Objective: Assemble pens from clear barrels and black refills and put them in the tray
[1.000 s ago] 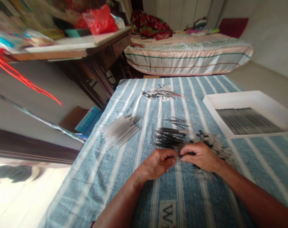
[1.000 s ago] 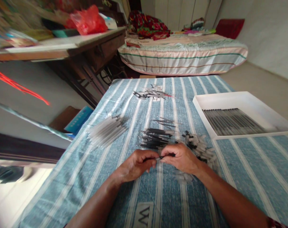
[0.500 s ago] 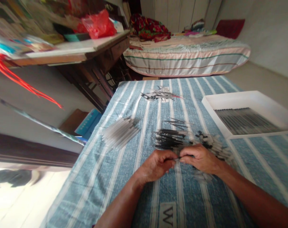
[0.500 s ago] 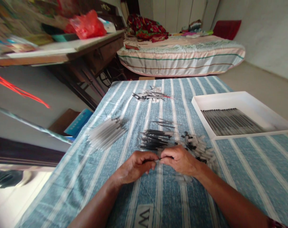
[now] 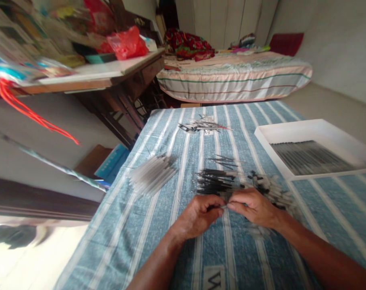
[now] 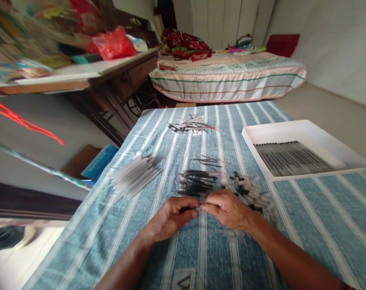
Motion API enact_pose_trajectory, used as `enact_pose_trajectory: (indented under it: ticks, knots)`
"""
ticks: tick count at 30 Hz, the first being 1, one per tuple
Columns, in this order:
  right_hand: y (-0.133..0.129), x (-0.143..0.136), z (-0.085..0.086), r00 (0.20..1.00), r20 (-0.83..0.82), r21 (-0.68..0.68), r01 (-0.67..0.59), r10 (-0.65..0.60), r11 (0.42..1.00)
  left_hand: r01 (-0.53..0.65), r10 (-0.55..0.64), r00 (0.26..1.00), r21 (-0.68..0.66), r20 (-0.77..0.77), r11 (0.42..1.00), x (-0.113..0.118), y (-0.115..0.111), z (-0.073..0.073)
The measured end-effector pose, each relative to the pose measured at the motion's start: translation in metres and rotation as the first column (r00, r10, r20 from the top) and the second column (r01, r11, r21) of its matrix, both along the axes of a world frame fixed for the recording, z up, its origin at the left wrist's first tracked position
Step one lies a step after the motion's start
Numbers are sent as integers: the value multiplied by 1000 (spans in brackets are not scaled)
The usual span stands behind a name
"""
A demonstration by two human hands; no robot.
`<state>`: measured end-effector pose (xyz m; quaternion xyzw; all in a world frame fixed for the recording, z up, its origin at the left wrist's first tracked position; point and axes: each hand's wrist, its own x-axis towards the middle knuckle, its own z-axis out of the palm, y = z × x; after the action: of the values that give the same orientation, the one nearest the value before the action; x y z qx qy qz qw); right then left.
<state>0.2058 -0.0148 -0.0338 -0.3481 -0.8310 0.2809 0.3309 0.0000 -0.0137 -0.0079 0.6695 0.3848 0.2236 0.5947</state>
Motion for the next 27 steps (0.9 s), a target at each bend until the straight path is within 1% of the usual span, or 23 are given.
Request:
enact_pose_trajectory:
  ticks: [4,7,10,14,17,20,23,25,27]
  knots:
    - [0,-3,1,999,-43,78,25,-22,997,-14,14,1000,-14,3,1000,0,0,-1]
    - [0,-4,0,999,-11,112,40,-39,993,-17,17,1000,-47,-11,999,0,-1,-2]
    - [-1,-4,-1,998,33,85,48,-51,995,-18,17,1000,-83,-12,996,0,-1,-5]
    - [0,-3,-2,998,13,75,63,-64,995,-48,50,999,-119,8,992,0,-1,-8]
    - [1,-4,-3,997,50,84,63,-67,995,-47,45,999,-106,-18,993,1,0,-7]
    - [2,-5,-3,995,45,89,84,-88,993,-48,45,997,-67,-56,997,0,2,-4]
    - [3,-6,-2,995,78,100,61,-69,993,-41,37,995,-42,-89,998,0,4,-2]
    - [4,-5,-1,994,93,73,58,-65,996,-29,25,994,-35,-110,999,0,4,-1]
    - [4,-5,-1,995,70,53,70,-74,996,-31,28,991,-22,-129,999,1,5,1]
